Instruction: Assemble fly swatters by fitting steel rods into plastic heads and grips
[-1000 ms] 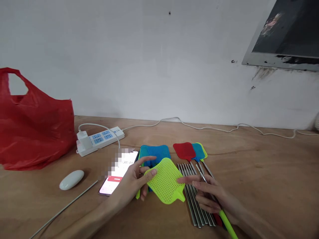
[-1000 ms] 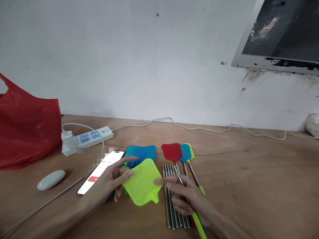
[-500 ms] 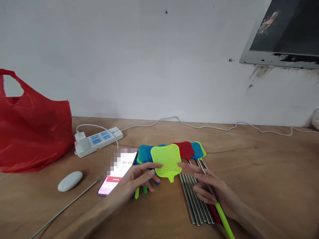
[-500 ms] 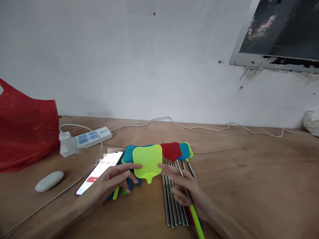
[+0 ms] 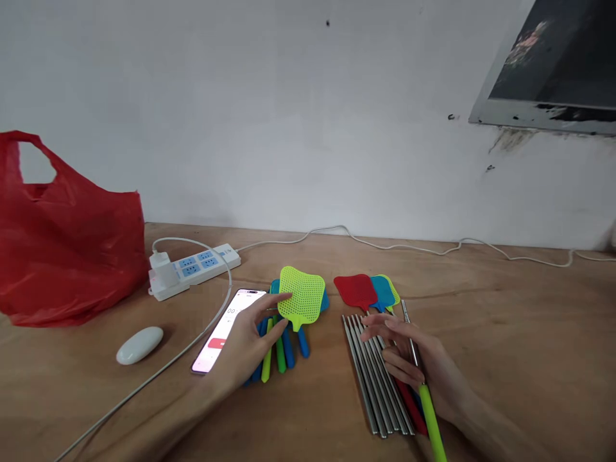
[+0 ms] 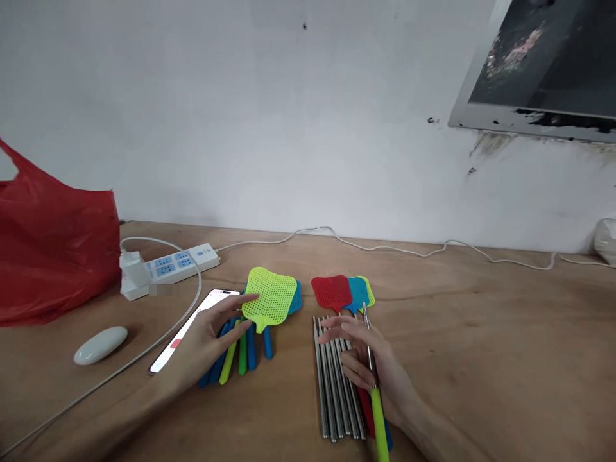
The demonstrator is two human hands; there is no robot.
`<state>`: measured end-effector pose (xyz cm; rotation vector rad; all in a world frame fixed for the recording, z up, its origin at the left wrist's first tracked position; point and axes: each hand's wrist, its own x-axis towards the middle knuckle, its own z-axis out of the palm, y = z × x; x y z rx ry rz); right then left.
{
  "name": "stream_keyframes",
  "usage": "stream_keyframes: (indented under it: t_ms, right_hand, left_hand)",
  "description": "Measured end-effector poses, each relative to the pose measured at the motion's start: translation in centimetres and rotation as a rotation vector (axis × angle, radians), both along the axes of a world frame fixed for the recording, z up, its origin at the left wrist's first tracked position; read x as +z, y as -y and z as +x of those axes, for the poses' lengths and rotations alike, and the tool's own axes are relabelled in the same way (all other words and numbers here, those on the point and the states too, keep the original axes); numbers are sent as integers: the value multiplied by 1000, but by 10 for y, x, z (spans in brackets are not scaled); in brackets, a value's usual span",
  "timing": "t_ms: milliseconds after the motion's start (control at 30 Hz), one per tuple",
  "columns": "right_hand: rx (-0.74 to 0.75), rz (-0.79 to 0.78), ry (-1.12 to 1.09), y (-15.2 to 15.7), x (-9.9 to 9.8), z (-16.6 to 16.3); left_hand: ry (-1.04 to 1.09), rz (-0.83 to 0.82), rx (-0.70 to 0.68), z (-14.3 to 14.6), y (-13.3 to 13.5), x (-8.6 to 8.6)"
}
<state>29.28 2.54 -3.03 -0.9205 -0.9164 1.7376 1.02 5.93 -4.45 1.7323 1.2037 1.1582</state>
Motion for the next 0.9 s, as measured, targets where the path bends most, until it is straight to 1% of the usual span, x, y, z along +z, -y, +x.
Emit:
stream_keyframes:
  t_ms: [100, 300, 433, 633, 767, 900]
  right_hand:
    - [11, -8, -36, -1, -3, 1]
    - [48, -5, -40, -2, -3, 1]
    - [60, -2, -14, -2, -1, 1]
    - [84, 12, 19, -2, -2, -1]
    - [94, 13, 23, -1, -1, -4]
    - [88, 8, 24, 0, -2, -4]
  left_hand:
    - [-49, -25, -2, -2, 0, 2]
    - [-249, -7, 48, 3, -2, 20]
    - [-316, -51, 53, 10, -9, 22]
    - [-516, 83, 77, 9, -17, 11]
    - [-570, 136, 85, 7, -18, 7]
    - [-715, 302, 115, 10, -14, 6]
